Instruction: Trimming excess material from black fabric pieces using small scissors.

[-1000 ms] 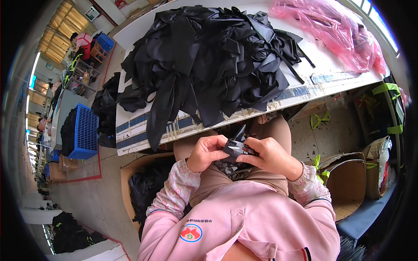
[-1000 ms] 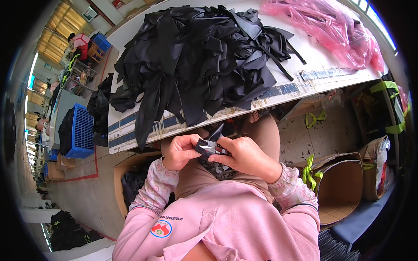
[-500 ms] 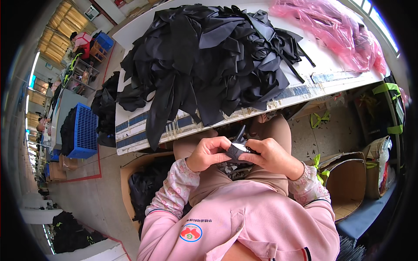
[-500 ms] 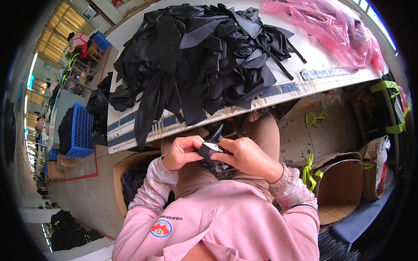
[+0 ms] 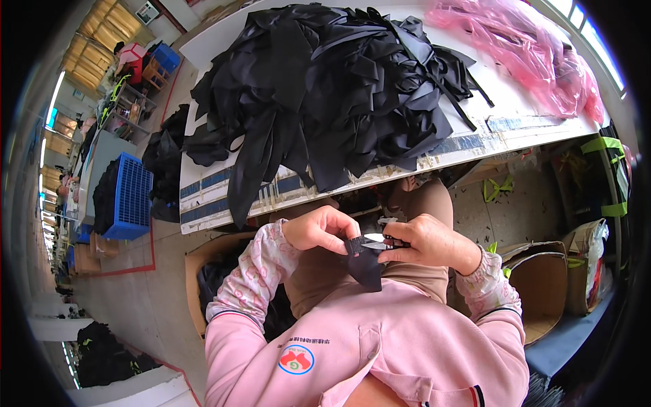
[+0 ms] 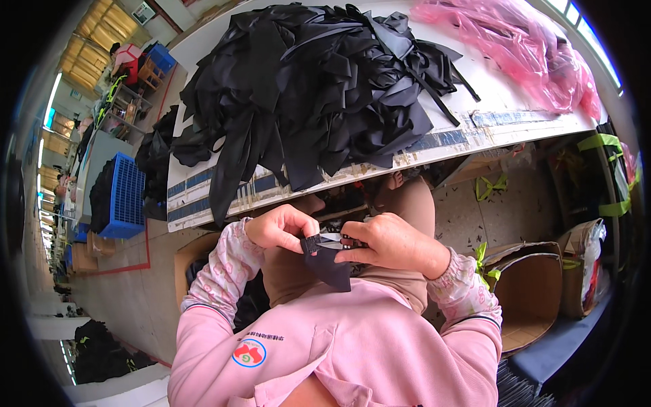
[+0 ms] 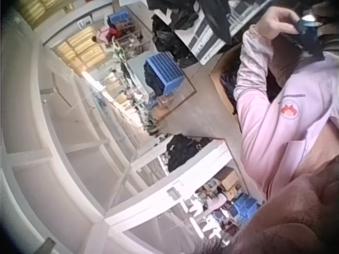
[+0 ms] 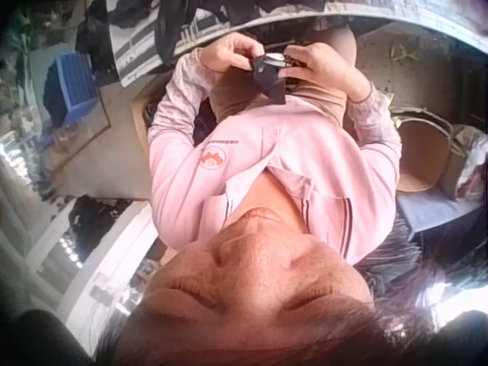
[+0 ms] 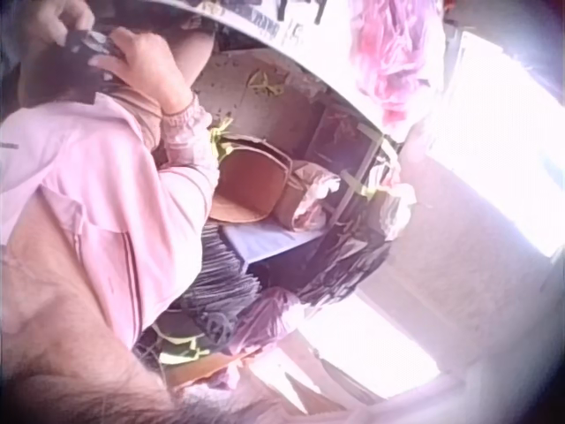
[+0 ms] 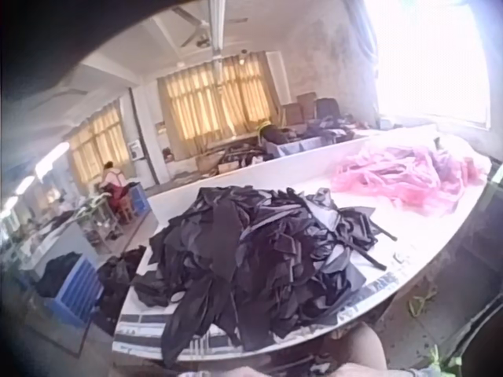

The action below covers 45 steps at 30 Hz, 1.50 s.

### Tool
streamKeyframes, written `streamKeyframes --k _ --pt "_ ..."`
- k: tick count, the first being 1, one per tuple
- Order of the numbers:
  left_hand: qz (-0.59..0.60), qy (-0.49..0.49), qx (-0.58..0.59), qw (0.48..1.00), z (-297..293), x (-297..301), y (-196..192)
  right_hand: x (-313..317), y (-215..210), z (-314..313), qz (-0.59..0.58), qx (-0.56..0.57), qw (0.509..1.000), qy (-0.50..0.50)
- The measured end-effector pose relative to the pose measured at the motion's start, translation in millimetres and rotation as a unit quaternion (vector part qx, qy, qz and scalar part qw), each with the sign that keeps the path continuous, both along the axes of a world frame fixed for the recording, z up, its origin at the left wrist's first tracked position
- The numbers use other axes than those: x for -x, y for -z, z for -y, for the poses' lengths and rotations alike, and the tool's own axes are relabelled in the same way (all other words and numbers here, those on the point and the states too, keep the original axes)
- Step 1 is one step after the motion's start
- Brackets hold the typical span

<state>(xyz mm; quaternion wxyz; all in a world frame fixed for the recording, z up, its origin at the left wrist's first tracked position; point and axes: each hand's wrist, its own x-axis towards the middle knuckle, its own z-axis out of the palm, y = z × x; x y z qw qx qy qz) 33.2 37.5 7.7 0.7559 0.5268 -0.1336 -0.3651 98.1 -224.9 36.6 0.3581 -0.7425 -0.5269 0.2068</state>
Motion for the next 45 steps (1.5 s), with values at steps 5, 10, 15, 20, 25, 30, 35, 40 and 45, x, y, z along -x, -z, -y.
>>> streamKeyframes --k 5,10,15,20,25,30,35,40,45 --pt "0.001 0.047 -0.005 0.999 2 -2 4 0 -2 0 0.036 -0.001 0.999 -0.035" --pt "-0.007 0.078 -0.009 0.997 6 -4 5 2 2 -4 0.052 -0.019 0.997 -0.049" --pt "-0.014 0.104 -0.012 0.994 10 -6 6 4 6 -6 0.051 -0.034 0.996 -0.06" --pt "0.004 0.124 -0.028 0.992 10 -5 8 5 2 -5 0.048 -0.004 0.997 -0.062" --pt "0.0 0.098 -0.026 0.995 12 -4 7 0 3 2 0.011 -0.005 0.999 -0.036" --pt "-0.003 -0.158 -0.049 0.986 18 7 6 9 4 5 0.032 -0.036 0.99 0.136" --pt "0.063 -0.294 -0.047 0.953 34 13 4 23 12 -7 0.116 -0.075 0.975 0.174" --pt "0.082 -0.324 -0.04 0.942 41 16 -2 23 10 -14 0.142 -0.08 0.968 0.191" --pt "0.1 -0.312 -0.056 0.943 40 17 -6 19 5 -12 0.072 -0.074 0.978 0.18"
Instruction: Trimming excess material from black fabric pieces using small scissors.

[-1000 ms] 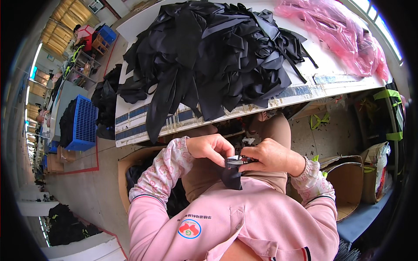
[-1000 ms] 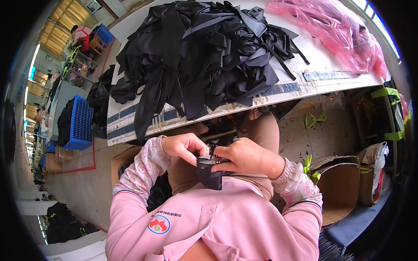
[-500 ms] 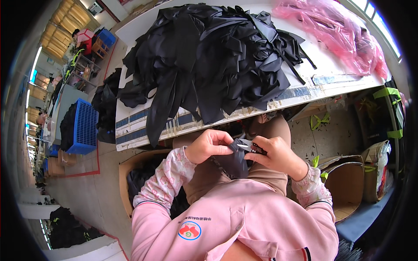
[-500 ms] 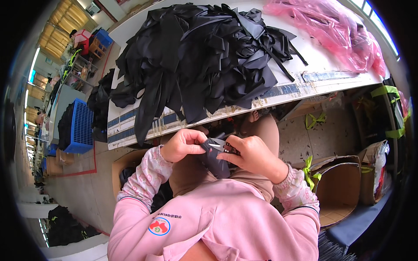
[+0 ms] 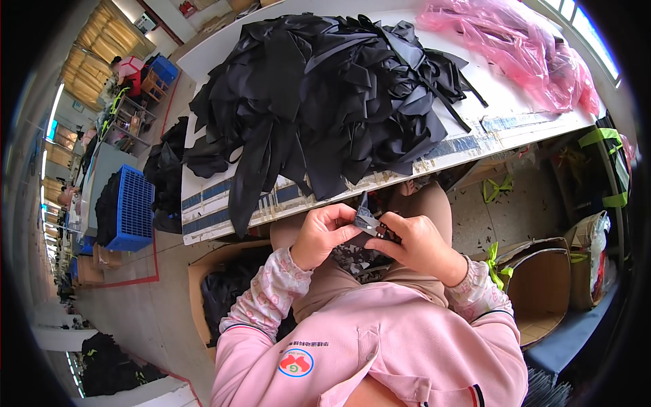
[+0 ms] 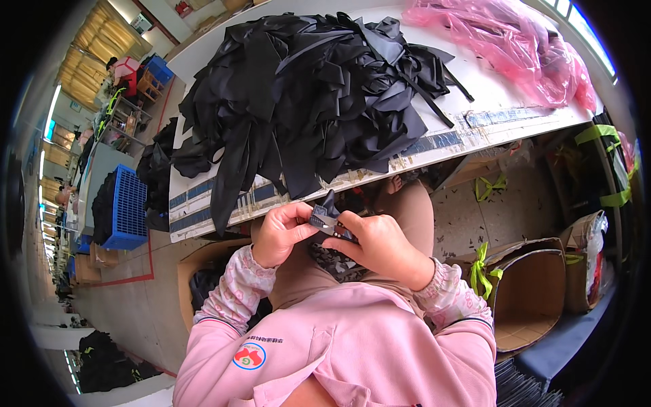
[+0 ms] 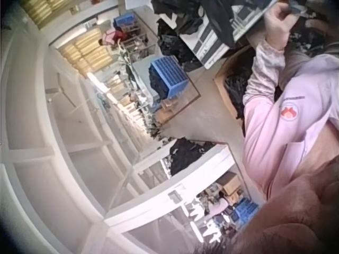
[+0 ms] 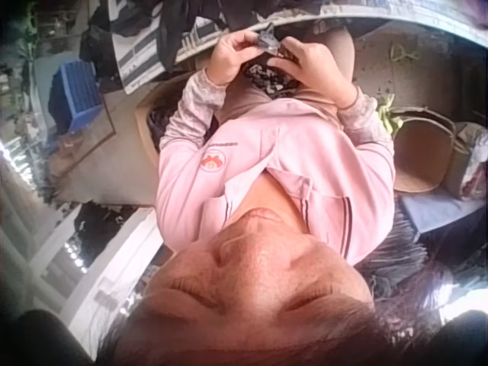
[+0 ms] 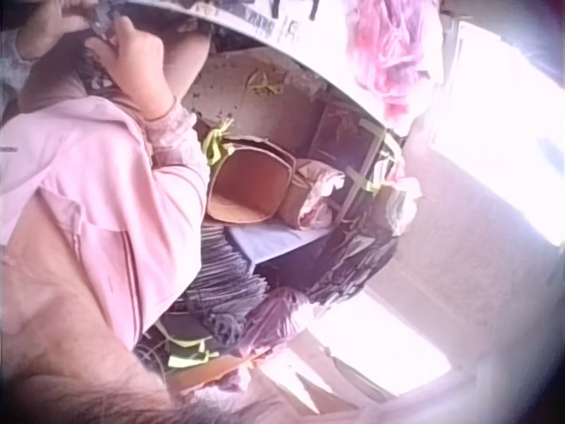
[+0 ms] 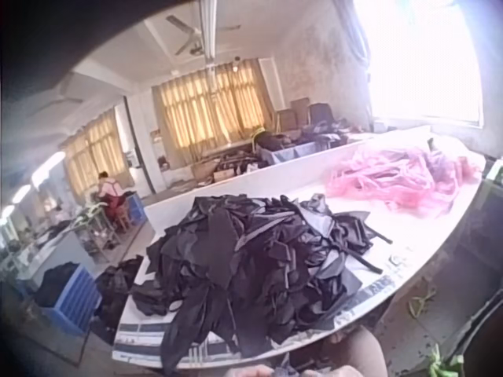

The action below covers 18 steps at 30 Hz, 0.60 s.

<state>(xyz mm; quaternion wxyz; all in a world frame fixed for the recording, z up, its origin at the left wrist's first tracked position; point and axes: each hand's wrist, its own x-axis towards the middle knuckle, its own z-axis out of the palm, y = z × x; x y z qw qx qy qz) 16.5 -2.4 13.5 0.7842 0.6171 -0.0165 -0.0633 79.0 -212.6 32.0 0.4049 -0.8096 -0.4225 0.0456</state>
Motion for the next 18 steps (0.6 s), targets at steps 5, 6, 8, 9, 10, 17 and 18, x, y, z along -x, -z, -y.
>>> streamKeyframes --k 5,6,8,9,10,17,18 --pt "-0.001 0.002 -0.007 1.0 0.1 0.2 2.7 -3.2 2.5 3.2 -0.078 0.008 0.997 -0.02" --pt "-0.004 0.0 -0.005 1.0 0.9 0.2 2.5 -2.5 2.4 2.4 -0.067 0.003 0.998 -0.016" --pt "-0.008 -0.002 -0.003 1.0 2.8 0.9 2.1 -1.0 2.1 0.0 -0.056 -0.002 0.998 -0.013" --pt "-0.009 -0.004 0.002 1.0 4.0 1.5 2.0 0.2 1.8 -1.6 -0.03 -0.005 1.0 -0.005" --pt "-0.01 -0.005 0.007 1.0 4.7 1.7 2.1 0.8 1.7 -2.5 -0.005 -0.008 1.0 0.002" --pt "-0.019 -0.011 -0.009 1.0 3.9 1.7 6.1 2.3 5.7 1.2 0.03 0.04 0.999 0.015" --pt "-0.021 -0.007 -0.015 1.0 3.7 1.7 4.9 2.1 6.3 2.6 0.023 0.033 0.999 0.019"
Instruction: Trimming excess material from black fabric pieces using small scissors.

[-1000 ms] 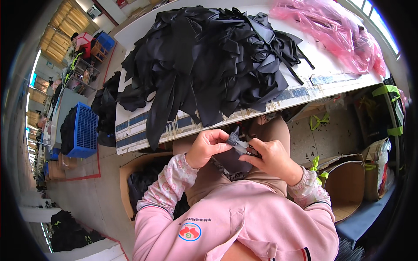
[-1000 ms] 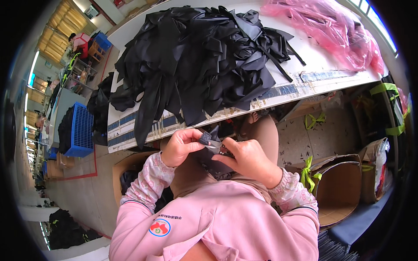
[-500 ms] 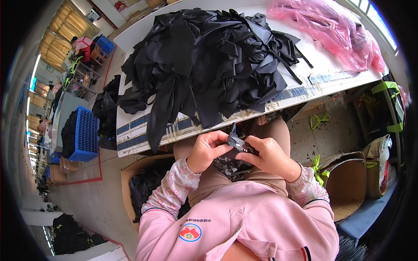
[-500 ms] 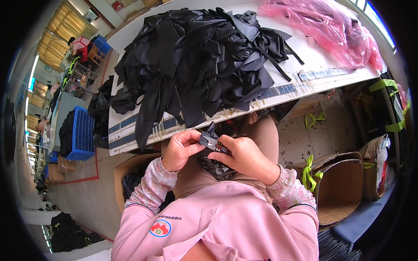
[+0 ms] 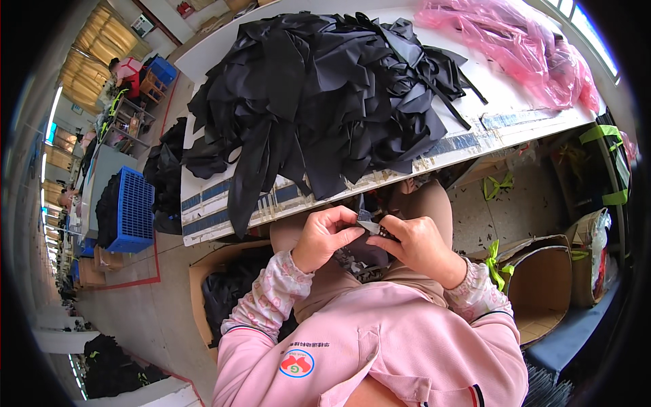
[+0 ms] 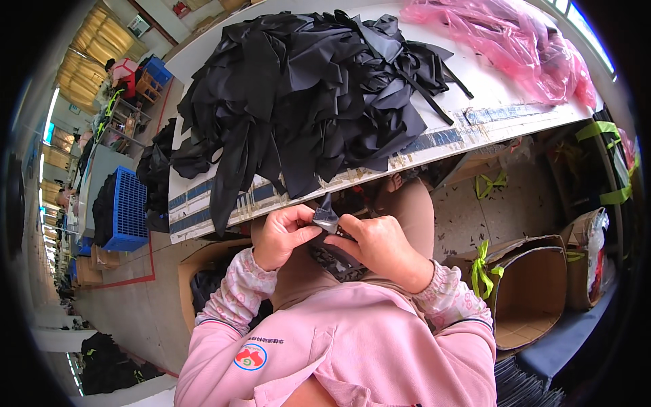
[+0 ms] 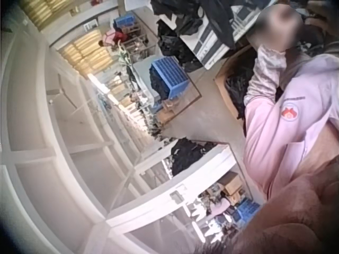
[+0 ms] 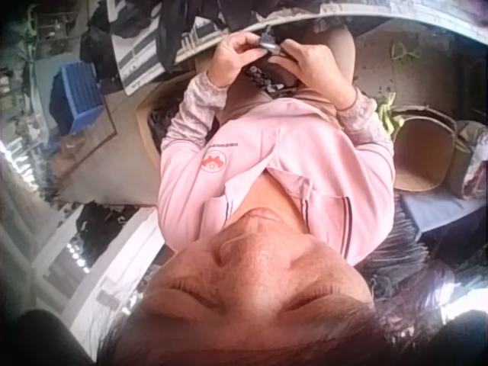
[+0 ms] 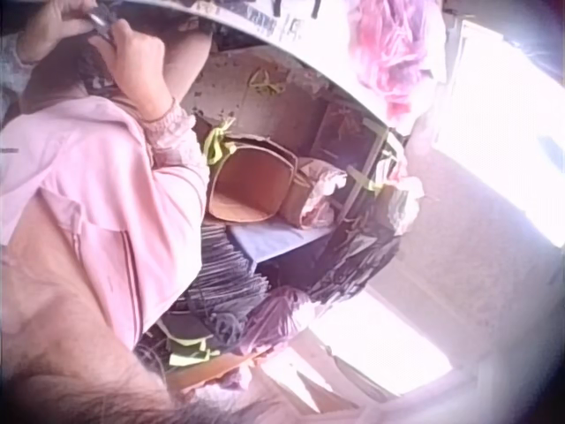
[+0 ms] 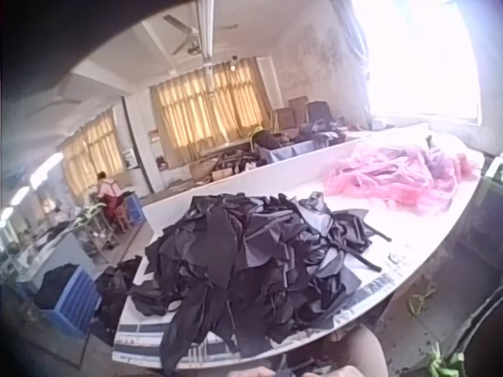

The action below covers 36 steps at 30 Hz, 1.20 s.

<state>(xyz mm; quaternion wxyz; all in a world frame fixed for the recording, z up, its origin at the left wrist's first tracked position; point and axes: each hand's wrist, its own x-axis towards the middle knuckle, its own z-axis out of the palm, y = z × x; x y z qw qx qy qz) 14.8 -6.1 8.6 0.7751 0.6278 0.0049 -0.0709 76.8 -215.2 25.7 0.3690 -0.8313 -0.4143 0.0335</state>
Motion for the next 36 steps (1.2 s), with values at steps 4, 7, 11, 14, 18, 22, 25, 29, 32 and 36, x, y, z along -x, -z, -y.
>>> streamKeyframes --k 4,7,11,14,18,22,25,29,32,36 --pt "-0.03 0.049 0.001 0.998 -10 -2 -2 -8 -8 10 -0.08 -0.033 0.996 -0.028" --pt "-0.099 0.177 0.028 0.979 -26 -11 -3 -21 -16 15 -0.125 -0.015 0.986 -0.108" --pt "-0.132 0.326 0.062 0.934 -35 -24 -2 -28 -19 14 -0.161 -0.01 0.961 -0.226" --pt "-0.123 0.39 0.088 0.908 -32 -27 1 -30 -22 11 -0.171 0.033 0.946 -0.273" --pt "-0.128 0.441 0.077 0.885 -30 -28 5 -29 -25 9 -0.166 0.071 0.936 -0.301" --pt "-0.128 0.45 0.09 0.879 -28 -26 8 -23 -22 9 -0.136 0.068 0.938 -0.311" --pt "-0.135 0.454 0.094 0.876 -27 -23 9 -20 -22 9 -0.116 0.059 0.943 -0.307" --pt "-0.131 0.452 0.09 0.877 -28 -23 11 -20 -23 9 -0.116 0.068 0.944 -0.301" --pt "-0.148 0.448 0.08 0.878 -29 -24 4 -19 -25 11 -0.135 0.07 0.943 -0.296" --pt "-0.169 0.446 0.079 0.875 -30 -27 3 -22 -25 11 -0.134 0.075 0.943 -0.294"
